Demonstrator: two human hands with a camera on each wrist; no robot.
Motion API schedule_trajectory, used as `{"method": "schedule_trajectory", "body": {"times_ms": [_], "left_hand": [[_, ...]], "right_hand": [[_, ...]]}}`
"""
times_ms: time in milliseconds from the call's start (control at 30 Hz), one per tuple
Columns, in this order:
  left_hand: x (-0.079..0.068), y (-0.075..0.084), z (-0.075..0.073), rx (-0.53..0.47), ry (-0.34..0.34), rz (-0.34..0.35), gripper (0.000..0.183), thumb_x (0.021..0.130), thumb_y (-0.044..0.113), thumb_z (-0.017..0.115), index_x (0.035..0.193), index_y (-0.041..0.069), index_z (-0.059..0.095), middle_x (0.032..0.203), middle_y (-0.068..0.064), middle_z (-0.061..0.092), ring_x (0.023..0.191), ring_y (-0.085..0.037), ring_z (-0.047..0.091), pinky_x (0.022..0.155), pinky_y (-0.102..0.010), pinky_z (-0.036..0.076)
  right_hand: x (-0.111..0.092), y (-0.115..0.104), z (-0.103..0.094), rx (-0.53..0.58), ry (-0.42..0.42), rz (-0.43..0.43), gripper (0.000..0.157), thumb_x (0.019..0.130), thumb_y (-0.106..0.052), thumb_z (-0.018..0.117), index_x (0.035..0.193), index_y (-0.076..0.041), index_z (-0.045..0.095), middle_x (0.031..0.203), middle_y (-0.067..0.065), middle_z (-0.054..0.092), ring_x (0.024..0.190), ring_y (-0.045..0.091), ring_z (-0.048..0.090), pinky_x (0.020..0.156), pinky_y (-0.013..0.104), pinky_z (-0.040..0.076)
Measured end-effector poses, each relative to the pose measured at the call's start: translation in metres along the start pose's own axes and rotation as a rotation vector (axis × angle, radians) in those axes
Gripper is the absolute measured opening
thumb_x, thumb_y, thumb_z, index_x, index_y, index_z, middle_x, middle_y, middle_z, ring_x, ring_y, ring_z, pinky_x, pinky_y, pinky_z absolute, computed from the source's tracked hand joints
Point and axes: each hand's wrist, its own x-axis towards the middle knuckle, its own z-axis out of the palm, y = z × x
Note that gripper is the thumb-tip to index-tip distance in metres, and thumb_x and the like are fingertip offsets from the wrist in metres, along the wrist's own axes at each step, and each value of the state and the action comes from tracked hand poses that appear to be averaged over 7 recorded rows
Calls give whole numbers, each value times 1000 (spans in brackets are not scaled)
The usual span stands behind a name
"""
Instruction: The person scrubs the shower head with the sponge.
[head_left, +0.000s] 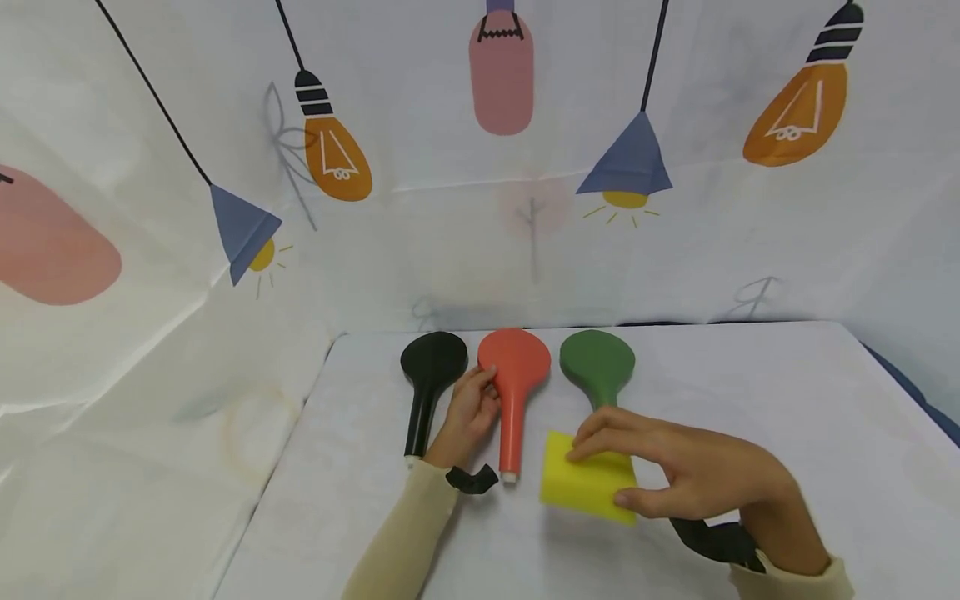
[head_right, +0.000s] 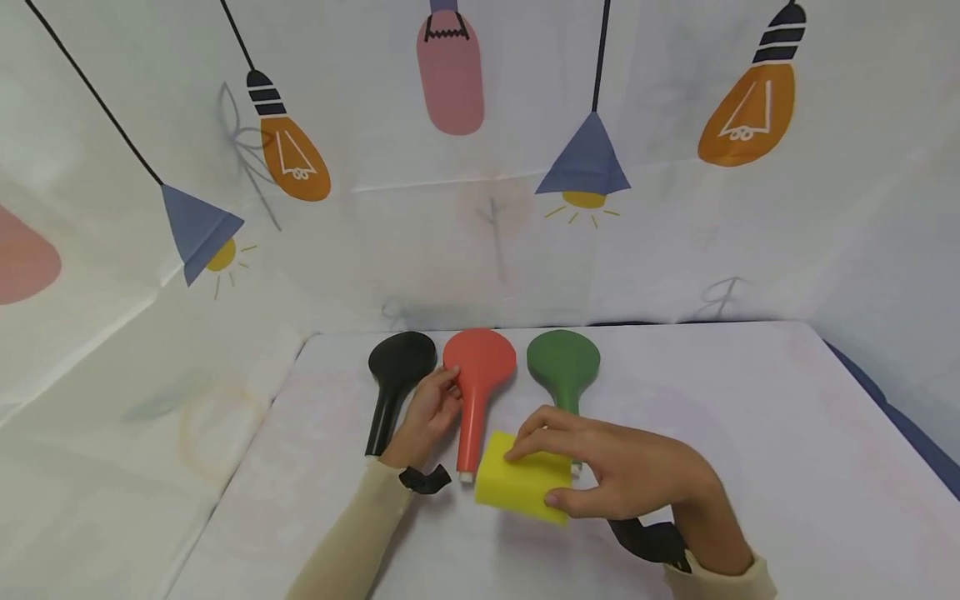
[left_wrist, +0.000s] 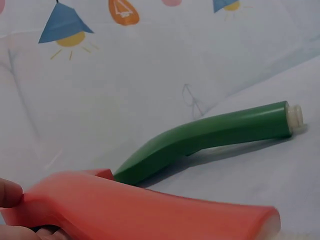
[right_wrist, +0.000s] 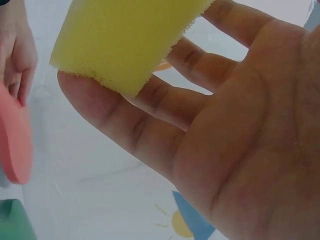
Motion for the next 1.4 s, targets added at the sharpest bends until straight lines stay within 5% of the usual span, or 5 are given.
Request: {"method": "schedule_trajectory", "body": {"times_ms": [500,833,1133,1400], "left_hand": [[16,-12,-6,81,65,33,19,103,3,48,121,1,49,93,-3,59,77,-11,55,74,-26,46],[17,-5,-8,140,89,54,24,103,3,49,125,-5,47,96,-8,61,83,-11,60,72,-22,54],[17,-1,-4,399,163,8,40,101,16,58,133,-8,50,91,-6,59,76,-11,56,64,-19,52],[9,3,-4,617,207,46,45,99,20,63,130,-11,52,78,-4,60,61,-9,61,58,-21,57]], "right_hand": [[-5,-6,-5,29,-11,109,48,96,-13,66,140,-23,51,137,-5,49,120,9,52,97,26,52],[-3,-4,-4,24,-13,80,49,95,-12,66,140,-22,51,136,-3,50,119,9,51,96,26,52],[-10,-7,-8,-22,17,45,49,94,-12,67,139,-21,51,136,-3,50,120,9,51,96,24,51],[-27,-12,-20,-50,42,156,51,94,-12,67,140,-25,50,139,-6,49,121,7,51,99,24,51]]}}
